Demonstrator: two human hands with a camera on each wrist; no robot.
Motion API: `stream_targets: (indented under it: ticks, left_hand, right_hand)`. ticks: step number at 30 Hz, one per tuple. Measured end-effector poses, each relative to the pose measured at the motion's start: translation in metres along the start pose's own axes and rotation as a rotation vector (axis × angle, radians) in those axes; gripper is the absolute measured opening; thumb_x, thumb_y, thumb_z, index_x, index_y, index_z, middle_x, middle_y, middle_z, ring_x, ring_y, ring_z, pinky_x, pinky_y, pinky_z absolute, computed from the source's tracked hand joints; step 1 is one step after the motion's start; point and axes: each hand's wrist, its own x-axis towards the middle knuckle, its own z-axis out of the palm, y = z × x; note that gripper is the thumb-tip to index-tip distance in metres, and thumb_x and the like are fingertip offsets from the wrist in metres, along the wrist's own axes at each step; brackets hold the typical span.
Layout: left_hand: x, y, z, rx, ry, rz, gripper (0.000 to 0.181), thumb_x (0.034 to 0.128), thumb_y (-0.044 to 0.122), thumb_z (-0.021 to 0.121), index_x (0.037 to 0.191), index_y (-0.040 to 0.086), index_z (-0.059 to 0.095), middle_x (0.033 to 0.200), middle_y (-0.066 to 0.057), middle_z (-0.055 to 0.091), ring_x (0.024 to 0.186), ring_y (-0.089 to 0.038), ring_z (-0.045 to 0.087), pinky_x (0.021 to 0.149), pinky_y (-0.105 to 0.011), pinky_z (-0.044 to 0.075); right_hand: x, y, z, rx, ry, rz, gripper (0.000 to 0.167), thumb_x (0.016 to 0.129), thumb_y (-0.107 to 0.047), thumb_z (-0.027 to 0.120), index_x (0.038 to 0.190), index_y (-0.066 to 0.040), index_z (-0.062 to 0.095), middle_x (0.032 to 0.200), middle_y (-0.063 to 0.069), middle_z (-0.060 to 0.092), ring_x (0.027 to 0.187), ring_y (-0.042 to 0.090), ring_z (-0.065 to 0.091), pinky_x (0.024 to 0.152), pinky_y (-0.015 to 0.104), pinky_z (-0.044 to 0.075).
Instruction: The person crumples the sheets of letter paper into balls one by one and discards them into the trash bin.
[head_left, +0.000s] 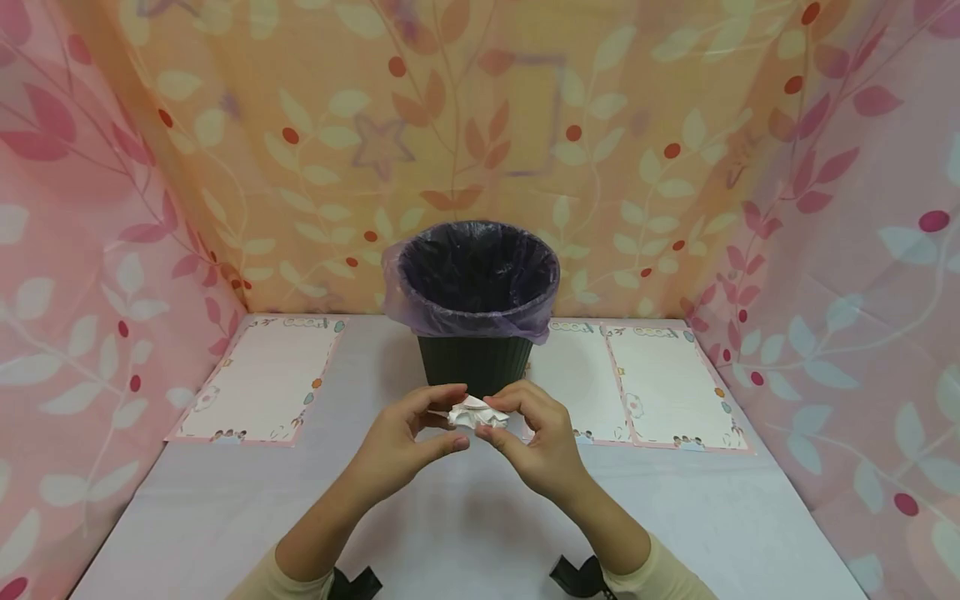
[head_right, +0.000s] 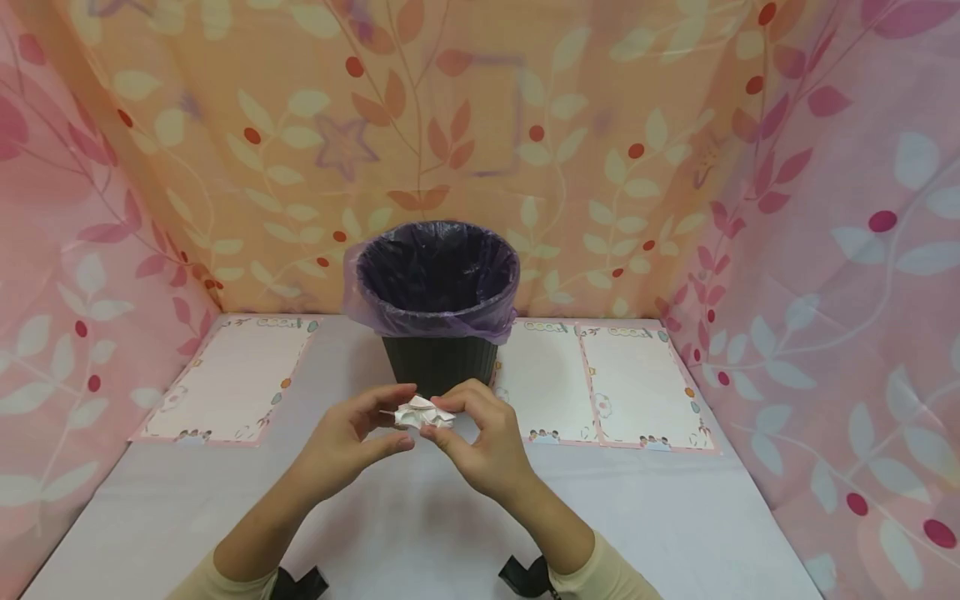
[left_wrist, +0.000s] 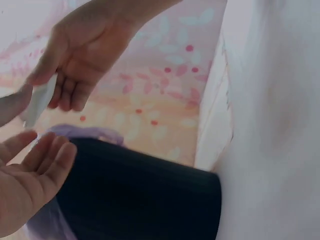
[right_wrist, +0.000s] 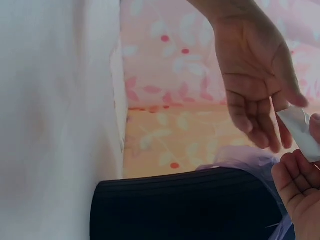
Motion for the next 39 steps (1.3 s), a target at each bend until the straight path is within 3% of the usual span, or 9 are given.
stream_targets:
  ticks: [2, 4, 11, 16, 19, 24, 30, 34, 39]
  left_hand:
    - [0.001, 0.0, -0.008, 0.001, -0.007, 0.002, 0.058, 0.0858, 0.019, 0.084, 0.139, 0.015, 0.062, 0.134, -0.003, 0.065, 0.118, -0.022, 0.064, 0.096, -0.034, 0.058]
    - [0.003, 0.0, -0.016, 0.009, 0.029, 0.028, 0.057, 0.0857, 0.014, 0.083, 0.138, 0.012, 0.062, 0.135, -0.006, 0.064, 0.123, -0.026, 0.062, 0.098, -0.034, 0.056]
    - [0.02, 0.008, -0.042, 0.147, 0.306, 0.097, 0.057, 0.0835, 0.01, 0.085, 0.136, 0.007, 0.064, 0.137, -0.005, 0.061, 0.119, -0.015, 0.061, 0.104, -0.023, 0.05]
    - [0.039, 0.015, -0.058, 0.239, 0.418, 0.12, 0.063, 0.083, 0.012, 0.087, 0.14, 0.006, 0.06, 0.14, -0.006, 0.057, 0.129, -0.02, 0.055, 0.11, -0.032, 0.048]
    - [0.051, 0.018, -0.066, 0.284, 0.403, 0.089, 0.073, 0.0835, 0.02, 0.087, 0.147, 0.009, 0.054, 0.148, -0.006, 0.051, 0.137, -0.027, 0.049, 0.115, -0.041, 0.043]
    - [0.073, 0.022, -0.079, 0.348, 0.297, -0.033, 0.096, 0.0824, 0.045, 0.086, 0.16, 0.018, 0.036, 0.163, -0.007, 0.033, 0.147, -0.037, 0.039, 0.121, -0.051, 0.034]
    - [0.1, 0.015, -0.09, 0.405, 0.198, -0.119, 0.111, 0.0802, 0.059, 0.082, 0.165, 0.022, 0.021, 0.171, -0.003, 0.017, 0.155, -0.035, 0.021, 0.12, -0.067, 0.025]
    - [0.113, 0.007, -0.093, 0.379, 0.154, -0.16, 0.118, 0.0798, 0.06, 0.082, 0.166, 0.023, 0.01, 0.173, -0.001, 0.006, 0.158, -0.032, 0.012, 0.122, -0.065, 0.021]
    - [0.121, 0.0, -0.093, 0.344, 0.146, -0.203, 0.126, 0.0774, 0.062, 0.083, 0.166, 0.02, 0.004, 0.173, -0.006, 0.006, 0.158, -0.03, 0.012, 0.126, -0.055, 0.018]
  right_hand:
    - [0.001, -0.001, -0.002, -0.014, 0.013, 0.004, 0.03, 0.078, 0.006, 0.085, 0.103, -0.004, 0.072, 0.1, 0.008, 0.069, 0.092, 0.019, 0.065, 0.077, 0.021, 0.057]
    - [0.001, -0.002, -0.004, -0.014, 0.026, 0.01, 0.03, 0.079, 0.004, 0.085, 0.105, -0.005, 0.073, 0.101, 0.008, 0.07, 0.092, 0.019, 0.065, 0.077, 0.022, 0.057]
    - [0.001, -0.002, -0.01, 0.033, 0.047, 0.063, 0.03, 0.082, 0.004, 0.083, 0.108, -0.003, 0.072, 0.105, 0.012, 0.068, 0.095, 0.019, 0.065, 0.081, 0.024, 0.06]
    - [0.0, -0.001, -0.012, 0.024, 0.047, 0.061, 0.03, 0.081, 0.005, 0.084, 0.107, -0.003, 0.072, 0.105, 0.011, 0.068, 0.095, 0.019, 0.064, 0.081, 0.021, 0.058]
    - [0.0, 0.001, -0.012, 0.032, 0.049, 0.056, 0.03, 0.08, 0.005, 0.084, 0.107, -0.004, 0.073, 0.106, 0.011, 0.068, 0.095, 0.02, 0.064, 0.082, 0.02, 0.058]
    - [0.0, 0.002, -0.011, 0.06, 0.042, 0.044, 0.031, 0.079, 0.009, 0.083, 0.107, -0.002, 0.072, 0.107, 0.014, 0.068, 0.096, 0.02, 0.065, 0.083, 0.021, 0.059]
    - [0.001, 0.003, -0.012, 0.061, 0.039, 0.016, 0.033, 0.077, 0.012, 0.082, 0.106, 0.001, 0.072, 0.107, 0.016, 0.068, 0.097, 0.019, 0.065, 0.083, 0.021, 0.059]
    - [0.003, 0.006, -0.015, 0.063, 0.037, -0.004, 0.032, 0.078, 0.011, 0.083, 0.107, 0.0, 0.073, 0.106, 0.014, 0.069, 0.096, 0.019, 0.065, 0.081, 0.021, 0.058]
    - [0.007, 0.01, -0.018, 0.054, 0.04, -0.031, 0.035, 0.078, 0.011, 0.083, 0.109, -0.001, 0.073, 0.104, 0.012, 0.069, 0.093, 0.019, 0.063, 0.078, 0.02, 0.058]
